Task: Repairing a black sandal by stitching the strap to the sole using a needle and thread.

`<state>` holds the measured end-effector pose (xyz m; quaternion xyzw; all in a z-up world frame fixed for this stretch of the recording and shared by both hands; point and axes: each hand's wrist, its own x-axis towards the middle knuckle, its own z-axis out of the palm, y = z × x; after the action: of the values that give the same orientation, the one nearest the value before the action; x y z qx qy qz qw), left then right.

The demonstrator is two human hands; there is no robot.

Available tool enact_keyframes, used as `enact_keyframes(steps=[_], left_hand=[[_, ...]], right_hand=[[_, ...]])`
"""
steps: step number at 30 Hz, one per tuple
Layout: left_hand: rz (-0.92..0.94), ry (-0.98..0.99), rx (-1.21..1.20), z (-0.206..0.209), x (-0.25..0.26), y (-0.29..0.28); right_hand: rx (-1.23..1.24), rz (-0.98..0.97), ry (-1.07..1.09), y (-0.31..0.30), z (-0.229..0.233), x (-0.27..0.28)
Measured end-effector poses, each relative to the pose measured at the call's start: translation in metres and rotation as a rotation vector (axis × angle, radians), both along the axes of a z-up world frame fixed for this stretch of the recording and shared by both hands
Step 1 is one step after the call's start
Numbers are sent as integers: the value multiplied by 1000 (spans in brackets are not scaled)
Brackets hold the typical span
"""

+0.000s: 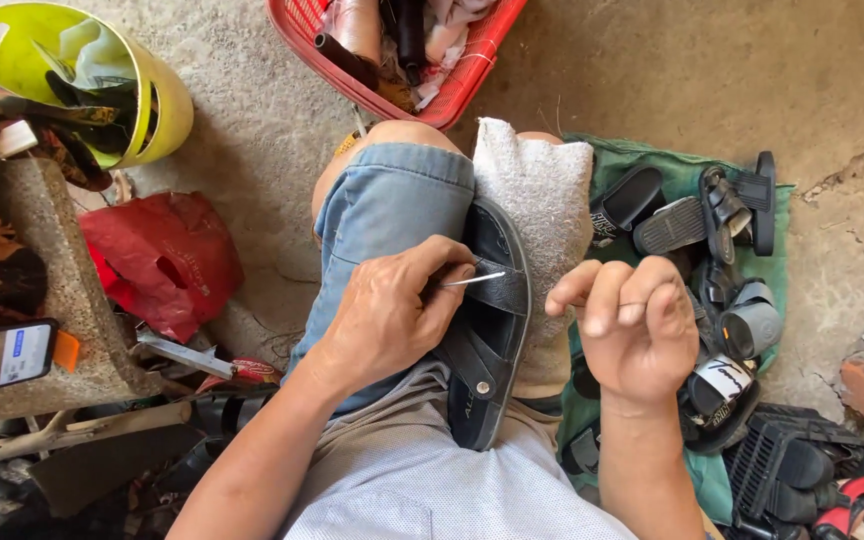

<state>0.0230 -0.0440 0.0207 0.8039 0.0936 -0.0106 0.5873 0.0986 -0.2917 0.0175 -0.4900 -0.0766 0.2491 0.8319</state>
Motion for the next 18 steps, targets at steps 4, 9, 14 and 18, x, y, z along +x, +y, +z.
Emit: enact_keyframes(steps=[4,9,14,18], left_hand=[[4,-10,-85,8,5,-5],[-30,-18,-63,2,9,-19],[-35,-23,-68,3,9,-18],[-9,-68,-92,3,4,-16]], right_hand=[[-39,27,97,4,-14,0],[-158,-11,183,-19,-20,-32],[-454,-55,-50,8,6,-25],[-789,100,-359,20,16,-20]])
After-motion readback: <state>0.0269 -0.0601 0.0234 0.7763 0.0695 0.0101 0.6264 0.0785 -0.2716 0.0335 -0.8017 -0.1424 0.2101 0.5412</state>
